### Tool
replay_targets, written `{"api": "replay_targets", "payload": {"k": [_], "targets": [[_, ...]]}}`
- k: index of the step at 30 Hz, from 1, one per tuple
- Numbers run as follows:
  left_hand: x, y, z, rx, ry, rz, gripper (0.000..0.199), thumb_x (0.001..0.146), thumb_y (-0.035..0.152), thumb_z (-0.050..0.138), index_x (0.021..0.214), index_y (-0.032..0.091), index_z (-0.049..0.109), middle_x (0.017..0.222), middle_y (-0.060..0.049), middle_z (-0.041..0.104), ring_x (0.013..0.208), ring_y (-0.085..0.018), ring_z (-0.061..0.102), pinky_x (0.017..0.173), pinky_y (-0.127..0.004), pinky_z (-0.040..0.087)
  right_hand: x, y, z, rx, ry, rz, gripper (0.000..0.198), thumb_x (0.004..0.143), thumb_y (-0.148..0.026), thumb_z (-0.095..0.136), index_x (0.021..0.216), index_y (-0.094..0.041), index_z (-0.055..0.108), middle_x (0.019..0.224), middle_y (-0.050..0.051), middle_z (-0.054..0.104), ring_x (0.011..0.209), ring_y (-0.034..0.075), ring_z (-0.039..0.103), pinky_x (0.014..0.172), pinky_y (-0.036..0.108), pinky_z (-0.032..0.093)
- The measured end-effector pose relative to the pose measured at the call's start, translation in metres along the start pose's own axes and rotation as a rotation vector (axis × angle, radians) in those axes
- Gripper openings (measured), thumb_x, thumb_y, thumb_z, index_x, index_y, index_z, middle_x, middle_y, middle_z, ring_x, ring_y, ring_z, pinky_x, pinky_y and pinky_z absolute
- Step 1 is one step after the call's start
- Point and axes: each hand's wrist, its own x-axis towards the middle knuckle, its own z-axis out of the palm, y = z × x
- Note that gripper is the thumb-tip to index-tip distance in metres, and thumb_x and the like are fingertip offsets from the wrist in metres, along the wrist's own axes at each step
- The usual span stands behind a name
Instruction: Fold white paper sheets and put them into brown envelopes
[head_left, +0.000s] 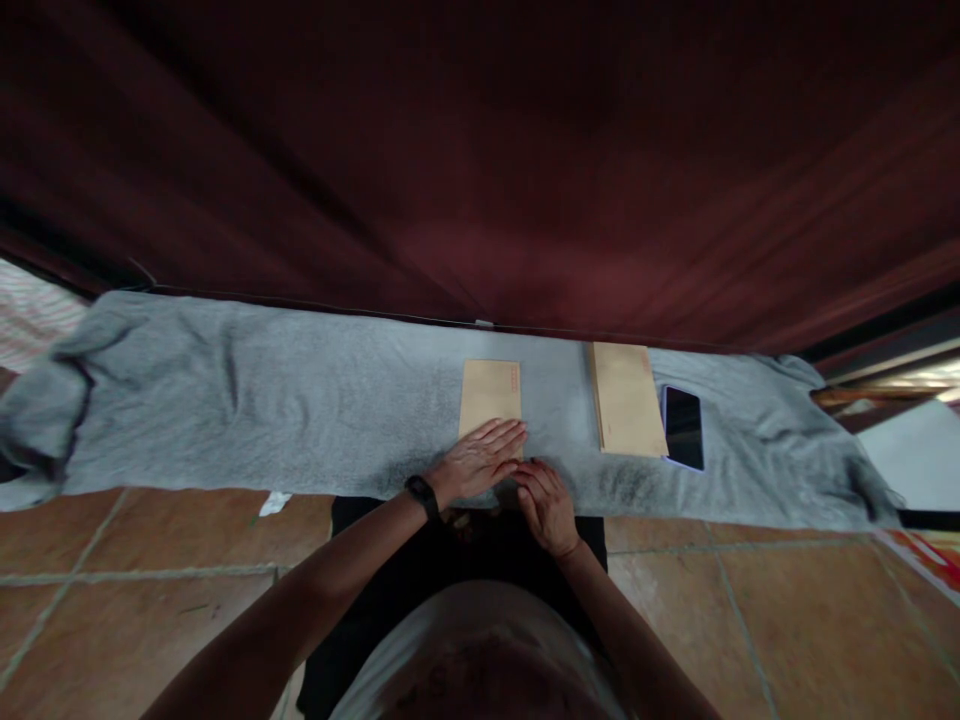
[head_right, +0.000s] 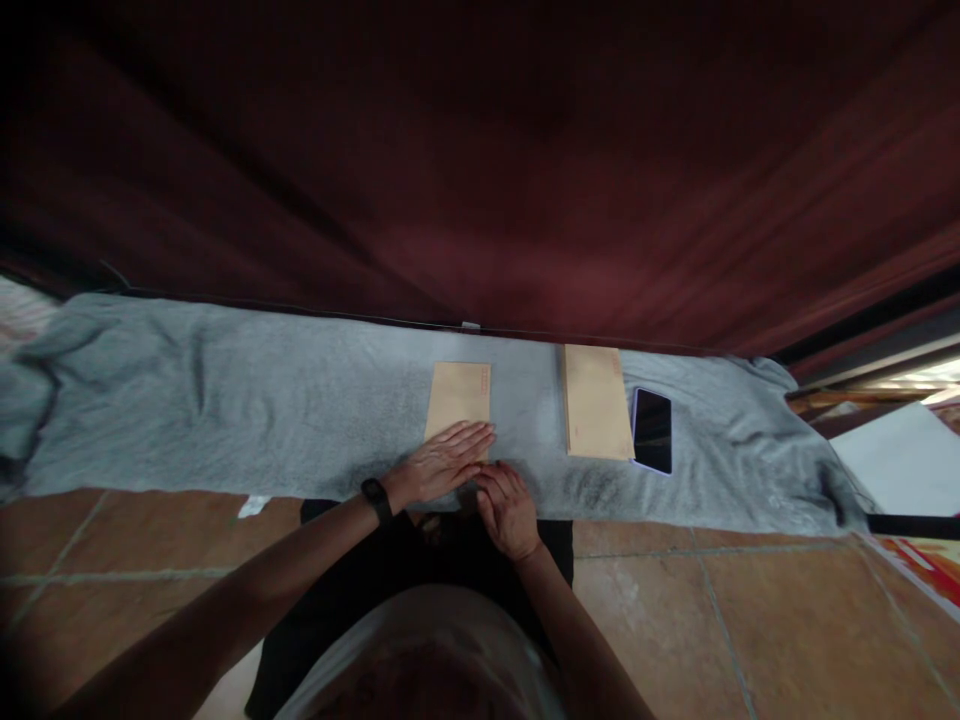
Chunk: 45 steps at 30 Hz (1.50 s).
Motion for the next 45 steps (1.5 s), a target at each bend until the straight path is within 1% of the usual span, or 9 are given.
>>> {"api": "replay_targets", "payload": {"k": [4,10,17,22,25,31,35,41,45], "targets": [[-0.012,0.011,-0.003,0.014,-0.028,0.019,0.055,0.106,0.041,0.030,0.155,0.018,0.030,0.163,-0.008,0.030,0.153,-0.017,0.020,0.125,-0.037,0.012,0.000,0.000,0.002,-0.002,0.013,-0.014,0.029,0.102,-0.026,0.037,0.114,-0.019,0.063,0.119,0.010,0.067,0.117,0.023,0.059,0.110,0.047,0.044],[-0.030,0.027,-0.009,0.038,-0.029,0.013,0.065,0.104,0.052,0.032,0.158,0.017,0.024,0.164,-0.009,0.028,0.153,-0.018,0.016,0.126,-0.038,0.011,-0.001,-0.001,0.004,-0.019,0.046,-0.009,0.028,0.102,-0.026,0.038,0.111,-0.020,0.064,0.113,0.009,0.068,0.114,0.023,0.060,0.107,0.047,0.047],[-0.056,0.032,-0.003,0.061,0.002,0.018,0.075,0.101,0.058,0.038,0.159,0.015,0.019,0.164,-0.011,0.025,0.153,-0.020,0.017,0.125,-0.037,0.014,-0.001,-0.001,0.006,-0.033,0.058,0.037,0.033,0.102,-0.027,0.037,0.122,-0.019,0.062,0.118,0.010,0.069,0.117,0.023,0.060,0.103,0.045,0.050],[-0.071,0.035,0.003,0.068,0.008,-0.040,0.074,0.100,0.060,0.036,0.156,0.013,0.026,0.161,-0.013,0.033,0.152,-0.021,0.024,0.125,-0.038,0.019,0.004,-0.015,0.006,-0.114,-0.013,-0.001,0.046,0.103,-0.025,0.035,0.148,-0.018,0.044,0.141,0.010,0.060,0.134,0.022,0.051,0.116,0.048,0.038],[-0.076,0.038,0.001,0.079,0.004,-0.064,0.072,0.100,0.059,0.036,0.154,0.011,0.031,0.160,-0.015,0.035,0.151,-0.023,0.026,0.124,-0.038,0.020,0.004,-0.024,0.007,-0.175,-0.067,-0.028,0.052,0.103,-0.025,0.037,0.154,-0.015,0.035,0.148,0.011,0.053,0.140,0.023,0.045,0.120,0.050,0.033],[-0.086,0.039,0.000,0.098,0.042,-0.084,0.071,0.101,0.055,0.039,0.157,0.014,0.024,0.164,-0.011,0.027,0.152,-0.022,0.022,0.124,-0.038,0.020,0.000,-0.026,0.009,-0.234,-0.074,-0.038,0.052,0.102,-0.025,0.041,0.153,-0.015,0.037,0.150,0.011,0.050,0.141,0.024,0.046,0.120,0.050,0.033],[-0.096,0.037,-0.001,0.112,0.048,-0.113,0.071,0.101,0.054,0.041,0.157,0.015,0.024,0.164,-0.011,0.026,0.152,-0.023,0.021,0.124,-0.039,0.021,-0.004,-0.021,0.005,-0.248,-0.083,-0.040,0.052,0.103,-0.025,0.041,0.154,-0.016,0.035,0.151,0.011,0.049,0.140,0.025,0.046,0.120,0.051,0.032],[-0.111,0.036,-0.008,0.161,0.065,-0.146,0.069,0.101,0.051,0.042,0.157,0.013,0.026,0.163,-0.012,0.028,0.152,-0.023,0.021,0.124,-0.040,0.020,-0.013,-0.010,-0.007,-0.261,-0.077,-0.029,0.053,0.103,-0.023,0.041,0.156,-0.019,0.032,0.151,0.010,0.049,0.140,0.025,0.046,0.120,0.052,0.032],[-0.109,0.041,-0.004,0.178,0.073,-0.189,0.067,0.101,0.050,0.042,0.156,0.014,0.029,0.161,-0.013,0.034,0.151,-0.025,0.026,0.124,-0.044,0.021,-0.012,-0.016,-0.005,-0.266,-0.059,-0.007,0.054,0.103,-0.024,0.041,0.156,-0.019,0.032,0.151,0.010,0.049,0.141,0.026,0.045,0.120,0.054,0.031]]}}
